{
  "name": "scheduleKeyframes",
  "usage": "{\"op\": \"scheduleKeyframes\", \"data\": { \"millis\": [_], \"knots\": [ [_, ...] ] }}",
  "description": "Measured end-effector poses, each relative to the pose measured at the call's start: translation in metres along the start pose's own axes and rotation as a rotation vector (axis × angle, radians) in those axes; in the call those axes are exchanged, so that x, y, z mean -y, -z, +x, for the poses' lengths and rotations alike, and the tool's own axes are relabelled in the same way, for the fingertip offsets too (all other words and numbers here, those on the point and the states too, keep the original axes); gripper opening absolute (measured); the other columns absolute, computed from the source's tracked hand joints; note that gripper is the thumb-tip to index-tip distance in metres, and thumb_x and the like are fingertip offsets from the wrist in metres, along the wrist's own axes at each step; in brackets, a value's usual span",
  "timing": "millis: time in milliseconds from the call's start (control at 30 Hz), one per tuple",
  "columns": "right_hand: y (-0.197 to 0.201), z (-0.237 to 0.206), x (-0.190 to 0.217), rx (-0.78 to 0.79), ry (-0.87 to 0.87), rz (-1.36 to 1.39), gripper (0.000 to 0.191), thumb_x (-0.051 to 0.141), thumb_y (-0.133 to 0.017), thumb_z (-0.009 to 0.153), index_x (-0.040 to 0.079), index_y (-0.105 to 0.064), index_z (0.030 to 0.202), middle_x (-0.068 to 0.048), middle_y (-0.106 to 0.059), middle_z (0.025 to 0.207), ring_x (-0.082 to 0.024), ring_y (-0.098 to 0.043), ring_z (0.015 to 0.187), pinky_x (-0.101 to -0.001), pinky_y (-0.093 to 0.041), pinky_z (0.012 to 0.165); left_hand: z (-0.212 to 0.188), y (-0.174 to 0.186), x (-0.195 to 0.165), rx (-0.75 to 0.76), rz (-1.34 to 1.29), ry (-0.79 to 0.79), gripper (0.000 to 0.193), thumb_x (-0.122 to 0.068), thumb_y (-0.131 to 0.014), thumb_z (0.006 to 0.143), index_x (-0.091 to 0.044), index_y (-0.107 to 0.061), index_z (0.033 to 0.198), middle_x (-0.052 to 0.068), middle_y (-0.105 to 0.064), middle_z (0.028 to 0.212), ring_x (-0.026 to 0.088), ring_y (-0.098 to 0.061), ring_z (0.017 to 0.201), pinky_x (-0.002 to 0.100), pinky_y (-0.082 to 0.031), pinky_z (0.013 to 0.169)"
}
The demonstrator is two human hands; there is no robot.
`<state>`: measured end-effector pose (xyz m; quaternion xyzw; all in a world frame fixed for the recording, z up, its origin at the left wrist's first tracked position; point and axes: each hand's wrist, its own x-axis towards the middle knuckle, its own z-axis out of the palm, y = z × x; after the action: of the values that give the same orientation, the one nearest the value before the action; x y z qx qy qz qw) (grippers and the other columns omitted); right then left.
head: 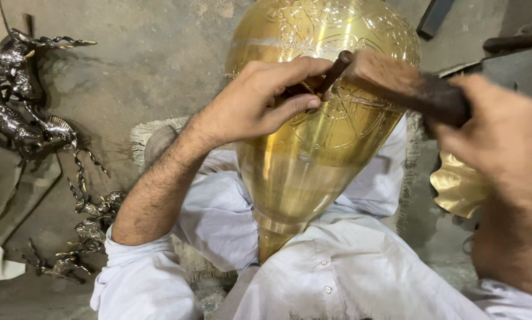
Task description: The person sits on the floor holding a large engraved brass vase between their legs. They hold a chisel against the vase surface with one hand and strike it with a wooden mallet held in the other hand, carving decorative patterns into the brass, repositioning the chisel across different areas of the design.
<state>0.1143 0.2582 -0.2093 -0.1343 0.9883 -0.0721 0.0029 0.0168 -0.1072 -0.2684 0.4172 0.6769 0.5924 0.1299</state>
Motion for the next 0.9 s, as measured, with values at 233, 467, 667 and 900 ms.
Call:
{"op": "scheduleKeyframes", "data": {
  "millis": [233,467,667,900],
  "knots": [
    [0.004,0.011,-0.005,-0.057,-0.227,0.648,0.031,0.008,-0.082,0.104,-0.004,-0.058,0.121,-0.012,-0.066,0.092,-0.018,-0.064,0.085,-0.0276,-0.050,0.078,0.003,0.002,0.001,-0.001,0.060,-0.041,0.042,-0.013,-0.073,0.109,-0.006,-0.054,0.146,0.012,-0.075,0.125,0.023,-0.077,0.115,0.035,-0.064,0.101],
    [0.021,0.023,0.005,0.009,0.031,0.452,0.044,0.002,-0.083,0.094,-0.007,-0.053,0.125,-0.017,-0.069,0.107,-0.022,-0.071,0.097,-0.0315,-0.055,0.083,0.013,0.003,0.002,0.106,0.101,-0.118,0.044,-0.013,-0.074,0.107,-0.008,-0.056,0.146,0.011,-0.076,0.122,0.023,-0.078,0.109,0.037,-0.065,0.099],
    [0.005,0.000,0.006,-0.056,0.014,0.379,0.036,0.002,-0.084,0.097,-0.004,-0.055,0.119,-0.017,-0.067,0.104,-0.021,-0.068,0.091,-0.0316,-0.053,0.078,0.025,0.009,-0.003,0.237,0.096,-0.129,0.041,-0.016,-0.072,0.109,-0.014,-0.057,0.147,0.009,-0.076,0.121,0.025,-0.078,0.107,0.039,-0.063,0.093],
    [-0.013,-0.037,-0.006,-0.133,-0.049,0.272,0.026,0.004,-0.084,0.104,-0.001,-0.060,0.110,-0.015,-0.065,0.097,-0.020,-0.064,0.081,-0.0305,-0.050,0.070,0.037,0.015,-0.010,0.377,0.096,-0.136,0.047,-0.011,-0.071,0.100,-0.014,-0.057,0.145,0.010,-0.077,0.109,0.029,-0.077,0.097,0.043,-0.060,0.082]
  ]
}}
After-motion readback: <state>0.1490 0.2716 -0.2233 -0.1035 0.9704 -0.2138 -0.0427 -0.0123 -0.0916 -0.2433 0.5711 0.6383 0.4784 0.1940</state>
